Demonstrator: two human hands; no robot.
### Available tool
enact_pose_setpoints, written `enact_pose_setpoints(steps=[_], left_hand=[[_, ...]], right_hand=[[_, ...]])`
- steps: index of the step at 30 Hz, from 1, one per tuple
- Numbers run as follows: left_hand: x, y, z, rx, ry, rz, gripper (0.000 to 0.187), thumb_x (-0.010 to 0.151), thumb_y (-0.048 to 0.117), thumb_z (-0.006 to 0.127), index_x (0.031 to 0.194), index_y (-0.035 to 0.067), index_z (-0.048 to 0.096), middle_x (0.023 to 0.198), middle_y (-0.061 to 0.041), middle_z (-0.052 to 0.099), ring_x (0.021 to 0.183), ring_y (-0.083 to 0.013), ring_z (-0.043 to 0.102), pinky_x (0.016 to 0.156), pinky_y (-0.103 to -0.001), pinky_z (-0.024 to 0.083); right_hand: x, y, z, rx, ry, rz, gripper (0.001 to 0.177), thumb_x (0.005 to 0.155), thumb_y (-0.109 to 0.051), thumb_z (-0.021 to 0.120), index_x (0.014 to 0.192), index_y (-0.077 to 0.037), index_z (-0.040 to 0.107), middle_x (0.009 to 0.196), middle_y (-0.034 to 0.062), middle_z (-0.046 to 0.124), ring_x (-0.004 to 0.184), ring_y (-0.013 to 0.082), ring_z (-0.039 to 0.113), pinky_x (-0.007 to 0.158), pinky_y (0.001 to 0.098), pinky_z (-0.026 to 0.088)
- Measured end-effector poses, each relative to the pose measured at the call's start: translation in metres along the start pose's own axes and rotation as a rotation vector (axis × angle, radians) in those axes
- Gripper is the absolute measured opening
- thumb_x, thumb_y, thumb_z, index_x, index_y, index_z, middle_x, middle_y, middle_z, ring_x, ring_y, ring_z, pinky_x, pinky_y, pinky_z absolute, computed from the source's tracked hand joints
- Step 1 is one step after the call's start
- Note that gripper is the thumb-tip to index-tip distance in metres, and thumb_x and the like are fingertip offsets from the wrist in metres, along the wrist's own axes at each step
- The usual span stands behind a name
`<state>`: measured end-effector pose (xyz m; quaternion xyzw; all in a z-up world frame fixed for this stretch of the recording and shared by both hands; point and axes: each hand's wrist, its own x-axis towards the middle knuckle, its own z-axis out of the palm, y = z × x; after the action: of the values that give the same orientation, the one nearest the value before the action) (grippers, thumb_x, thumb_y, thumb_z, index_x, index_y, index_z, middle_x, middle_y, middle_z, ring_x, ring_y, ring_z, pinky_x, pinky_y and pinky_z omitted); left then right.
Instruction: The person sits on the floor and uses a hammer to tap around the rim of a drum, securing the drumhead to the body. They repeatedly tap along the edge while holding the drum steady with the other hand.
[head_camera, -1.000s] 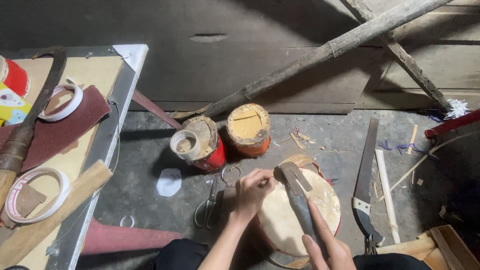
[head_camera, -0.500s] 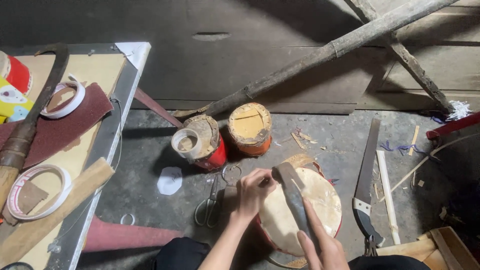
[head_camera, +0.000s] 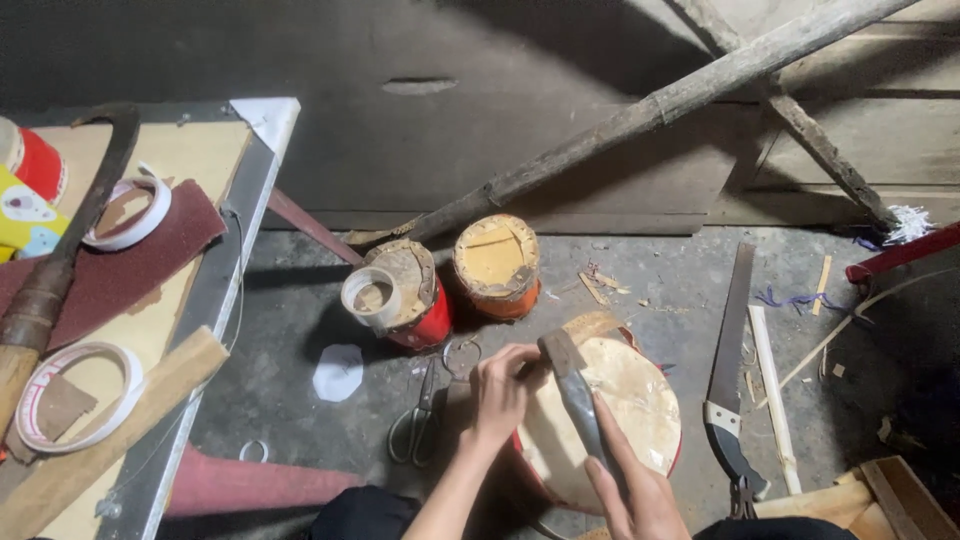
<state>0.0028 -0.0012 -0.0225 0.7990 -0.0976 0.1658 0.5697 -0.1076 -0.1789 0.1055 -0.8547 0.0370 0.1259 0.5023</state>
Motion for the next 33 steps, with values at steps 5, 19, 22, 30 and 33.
enact_pose_setpoints(steps=[5, 19, 22, 30, 33], left_hand=[[0.006, 0.022, -0.007, 0.104, 0.055, 0.137, 0.028, 0.088, 0.033, 0.061, 0.083, 0.009, 0.074, 0.085, -0.005, 0.078, 0.067, -0.0146, 0.072, 0.054, -0.027, 0.055], [-0.001, 0.013, -0.007, 0.104, -0.029, 0.041, 0.006, 0.084, 0.000, 0.074, 0.089, 0.004, 0.074, 0.090, -0.011, 0.078, 0.077, -0.0177, 0.075, 0.058, -0.022, 0.064], [-0.002, 0.019, -0.006, 0.131, -0.013, 0.084, 0.009, 0.083, -0.002, 0.072, 0.090, 0.004, 0.075, 0.088, -0.010, 0.077, 0.073, -0.0150, 0.073, 0.061, -0.021, 0.064], [-0.001, 0.025, -0.012, 0.118, 0.029, 0.098, 0.012, 0.080, -0.003, 0.073, 0.089, 0.004, 0.076, 0.089, -0.009, 0.078, 0.077, -0.0158, 0.073, 0.070, -0.027, 0.063], [0.001, 0.023, -0.010, 0.111, 0.026, 0.087, 0.011, 0.079, -0.004, 0.073, 0.086, 0.005, 0.076, 0.089, -0.008, 0.078, 0.078, -0.0155, 0.073, 0.070, -0.027, 0.062]], right_hand=[[-0.016, -0.021, -0.010, -0.052, 0.058, 0.286, 0.069, 0.087, -0.032, 0.062, 0.152, -0.054, 0.051, 0.116, -0.0106, 0.085, 0.070, 0.0087, 0.054, 0.076, 0.0155, 0.038], [0.033, 0.086, -0.047, 0.538, 0.466, 0.226, 0.032, 0.098, -0.010, 0.058, 0.128, -0.001, 0.063, 0.128, 0.0129, 0.072, 0.118, 0.0171, 0.062, 0.108, 0.0301, 0.046], [0.036, 0.098, -0.039, 0.841, 0.462, 0.366, 0.044, 0.098, -0.004, 0.051, 0.140, 0.005, 0.048, 0.144, 0.0215, 0.060, 0.129, 0.0313, 0.060, 0.112, 0.0400, 0.047], [0.030, 0.106, -0.025, 0.646, 0.384, 0.460, 0.044, 0.093, -0.020, 0.063, 0.135, -0.006, 0.062, 0.120, 0.0133, 0.069, 0.107, 0.0227, 0.060, 0.094, 0.0311, 0.043], [0.027, 0.088, -0.025, 0.690, 0.404, 0.549, 0.042, 0.095, -0.024, 0.063, 0.134, -0.009, 0.061, 0.120, 0.0117, 0.065, 0.105, 0.0217, 0.058, 0.089, 0.0301, 0.042]])
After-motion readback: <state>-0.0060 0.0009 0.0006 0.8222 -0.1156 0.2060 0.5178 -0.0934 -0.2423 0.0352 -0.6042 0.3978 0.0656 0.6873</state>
